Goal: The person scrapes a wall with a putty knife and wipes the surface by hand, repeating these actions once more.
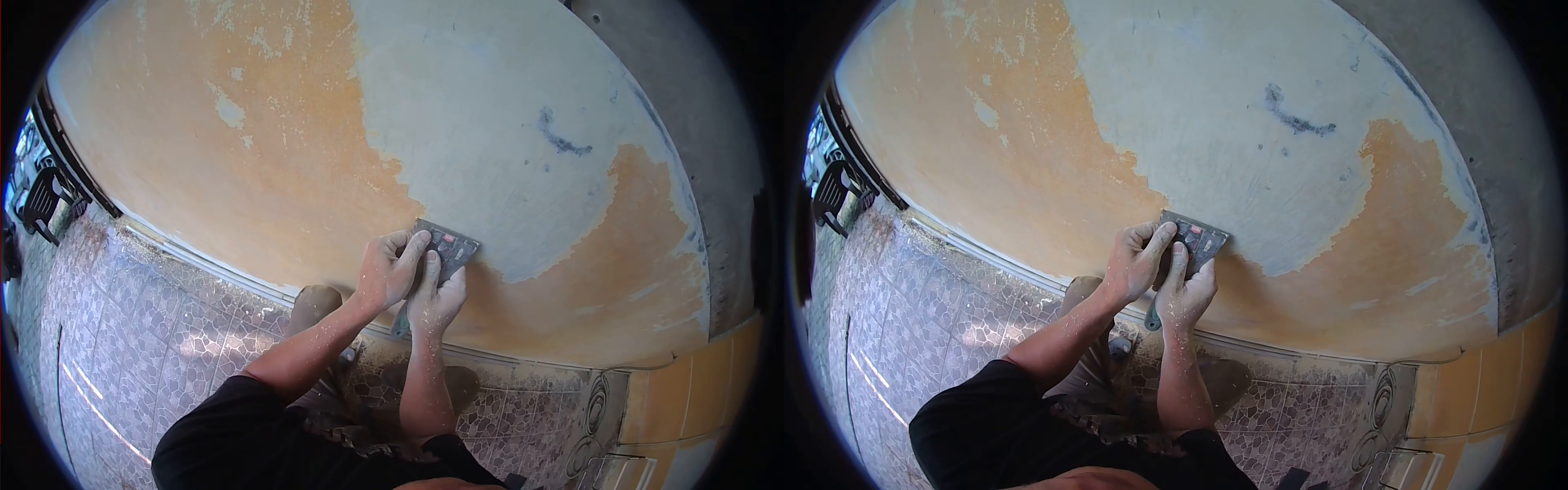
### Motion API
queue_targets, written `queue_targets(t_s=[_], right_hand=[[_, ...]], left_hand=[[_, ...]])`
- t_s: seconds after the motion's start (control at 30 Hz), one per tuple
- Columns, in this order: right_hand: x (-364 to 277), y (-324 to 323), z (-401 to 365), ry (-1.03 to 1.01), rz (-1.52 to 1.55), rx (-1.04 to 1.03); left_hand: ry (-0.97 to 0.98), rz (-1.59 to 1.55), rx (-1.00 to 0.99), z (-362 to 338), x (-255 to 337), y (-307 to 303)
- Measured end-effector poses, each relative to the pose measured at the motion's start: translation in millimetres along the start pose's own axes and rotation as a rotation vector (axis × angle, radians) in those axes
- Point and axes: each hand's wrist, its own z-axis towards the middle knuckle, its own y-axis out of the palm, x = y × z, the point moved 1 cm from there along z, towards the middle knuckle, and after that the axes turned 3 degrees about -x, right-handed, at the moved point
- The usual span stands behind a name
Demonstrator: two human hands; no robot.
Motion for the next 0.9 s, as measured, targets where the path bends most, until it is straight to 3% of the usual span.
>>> queue_targets(t_s=[0.2, 0.23, 0.33, 0.4, 0.57, 0.67, 0.87, 0.9], right_hand=[[19.3, 4.9, 7.5, -0.217, -0.073, 0.059], [10.5, 2.4, 6.4, -0.128, -0.07, 0.028], [12.8, -1.1, 3.7, -0.111, -0.084, 0.021], [16.0, 2.2, 5.8, -0.2, -0.073, 0.033], [11.3, 1.6, 6.6, -0.135, -0.074, 0.023], [18.7, 1.7, 6.6, -0.192, -0.06, 0.029], [11.5, 0.0, 3.9, -0.122, -0.088, 0.019], [15.3, 1.9, 3.2, -0.187, -0.074, 0.046]], left_hand=[[0.077, 0.091, 0.029, 3.9, -4.8, -1.2], [0.072, 0.097, 0.029, 3.7, -3.1, -1.4], [0.056, 0.011, -0.025, -2.6, -5.3, -1.1], [0.036, 0.207, -0.025, 3.3, -8.2, -6.0], [0.087, 0.031, 0.029, 1.9, 4.6, 2.9], [0.044, 0.146, 0.009, -0.2, 4.4, -0.7], [0.077, 0.016, 0.015, 2.2, 4.6, 3.2], [0.016, 0.087, -0.017, 3.7, -0.7, -1.8]])
